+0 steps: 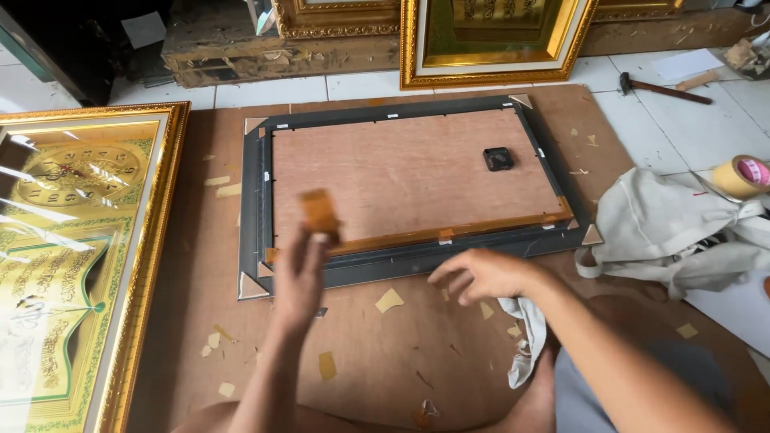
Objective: Applying adhesive tape to the back of a picture frame to seal it and smoothing it with a cloth.
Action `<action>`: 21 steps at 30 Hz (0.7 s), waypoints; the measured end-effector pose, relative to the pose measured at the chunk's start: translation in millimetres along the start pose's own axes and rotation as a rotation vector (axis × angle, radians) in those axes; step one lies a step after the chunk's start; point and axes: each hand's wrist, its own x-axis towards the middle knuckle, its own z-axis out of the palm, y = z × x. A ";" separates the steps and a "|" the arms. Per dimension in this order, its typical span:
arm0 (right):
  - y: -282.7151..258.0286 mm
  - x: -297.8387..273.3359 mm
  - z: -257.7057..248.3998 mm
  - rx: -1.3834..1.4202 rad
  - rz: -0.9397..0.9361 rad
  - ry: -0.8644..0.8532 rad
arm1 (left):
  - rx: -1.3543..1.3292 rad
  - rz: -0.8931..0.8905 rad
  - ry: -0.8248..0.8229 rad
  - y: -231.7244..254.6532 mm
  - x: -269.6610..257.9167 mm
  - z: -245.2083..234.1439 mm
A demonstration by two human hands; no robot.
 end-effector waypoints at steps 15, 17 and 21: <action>-28.6 34.2 36.2 -0.212 -0.442 0.898 | 0.131 0.067 -0.459 -29.6 5.4 38.9; -29.0 37.2 37.1 -0.063 -0.400 0.854 | 0.205 0.107 -0.443 -44.9 7.1 37.2; -37.4 34.2 39.6 0.209 -0.293 0.812 | 0.353 0.239 -0.387 -49.4 8.0 38.8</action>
